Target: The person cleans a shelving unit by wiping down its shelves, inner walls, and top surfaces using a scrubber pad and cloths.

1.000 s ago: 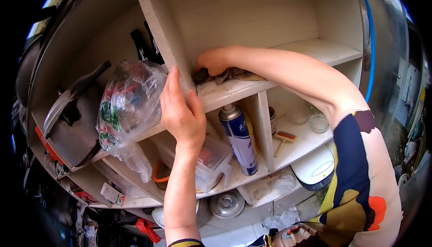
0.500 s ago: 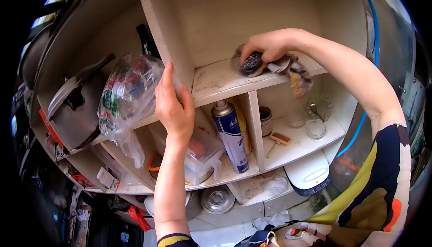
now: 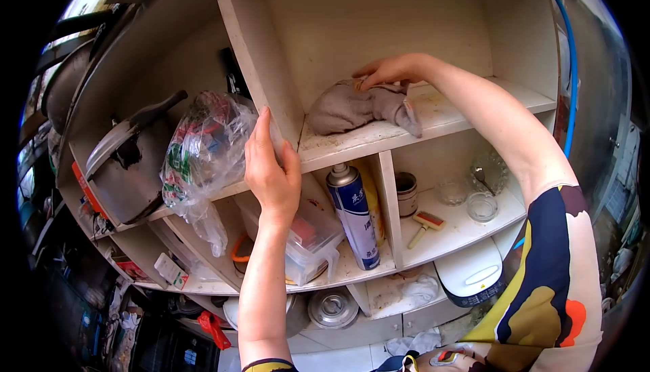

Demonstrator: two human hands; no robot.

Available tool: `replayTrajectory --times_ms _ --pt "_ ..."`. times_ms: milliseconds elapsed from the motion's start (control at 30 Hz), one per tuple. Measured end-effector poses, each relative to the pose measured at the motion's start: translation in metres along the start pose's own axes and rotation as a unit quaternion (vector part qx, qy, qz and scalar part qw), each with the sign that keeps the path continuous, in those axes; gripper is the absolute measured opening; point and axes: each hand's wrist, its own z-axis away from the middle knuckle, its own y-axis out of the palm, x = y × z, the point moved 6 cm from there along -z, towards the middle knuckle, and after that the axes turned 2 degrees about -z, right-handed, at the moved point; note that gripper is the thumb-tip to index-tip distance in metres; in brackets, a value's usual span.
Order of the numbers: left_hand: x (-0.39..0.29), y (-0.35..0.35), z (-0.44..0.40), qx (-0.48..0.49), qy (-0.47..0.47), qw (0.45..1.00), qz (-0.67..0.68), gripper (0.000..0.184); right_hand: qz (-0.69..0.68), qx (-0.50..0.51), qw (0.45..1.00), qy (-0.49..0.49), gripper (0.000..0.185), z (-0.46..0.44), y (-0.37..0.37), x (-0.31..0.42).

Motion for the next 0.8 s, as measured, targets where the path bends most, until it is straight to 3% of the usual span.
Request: replayTrajectory --times_ms 33,67,100,200,267,367,500,567,633,800 --pt "0.000 0.000 0.000 0.000 -0.001 1.000 0.000 0.056 0.069 -0.028 0.997 0.018 0.058 0.001 -0.002 -0.001" --pt "0.001 0.001 0.000 -0.003 0.002 1.000 -0.002 0.056 0.086 -0.042 0.994 -0.060 0.061 -0.007 -0.007 0.002" --pt "0.001 0.001 0.001 -0.006 0.003 1.000 -0.005 0.056 0.088 -0.040 0.994 -0.059 0.061 -0.001 -0.004 0.015" --pt "-0.001 0.001 0.000 -0.010 0.006 1.000 -0.008 0.056 0.093 -0.078 0.993 0.009 0.069 0.014 0.013 0.042" --pt "-0.002 0.001 0.000 -0.012 0.009 1.000 -0.005 0.056 0.261 -0.003 0.965 -0.009 0.083 0.006 0.041 0.039" --pt "-0.002 0.001 0.000 -0.016 0.006 1.000 -0.002 0.057 0.236 0.007 0.970 -0.052 0.090 -0.009 0.059 0.033" --pt "0.002 0.001 0.000 -0.004 -0.008 1.000 0.004 0.059 0.269 0.059 0.954 -0.116 0.085 0.030 0.088 0.085" --pt "0.001 0.000 -0.001 -0.005 0.002 1.000 0.006 0.060 0.249 0.115 0.956 -0.101 0.076 0.038 0.084 0.080" --pt "0.002 0.000 0.001 -0.013 0.002 1.000 0.007 0.061 0.109 0.159 0.969 -0.155 0.067 0.044 0.079 0.069" --pt "0.003 0.001 0.000 -0.016 0.015 1.000 0.009 0.060 0.136 0.101 0.980 -0.107 0.053 -0.022 0.065 0.037"
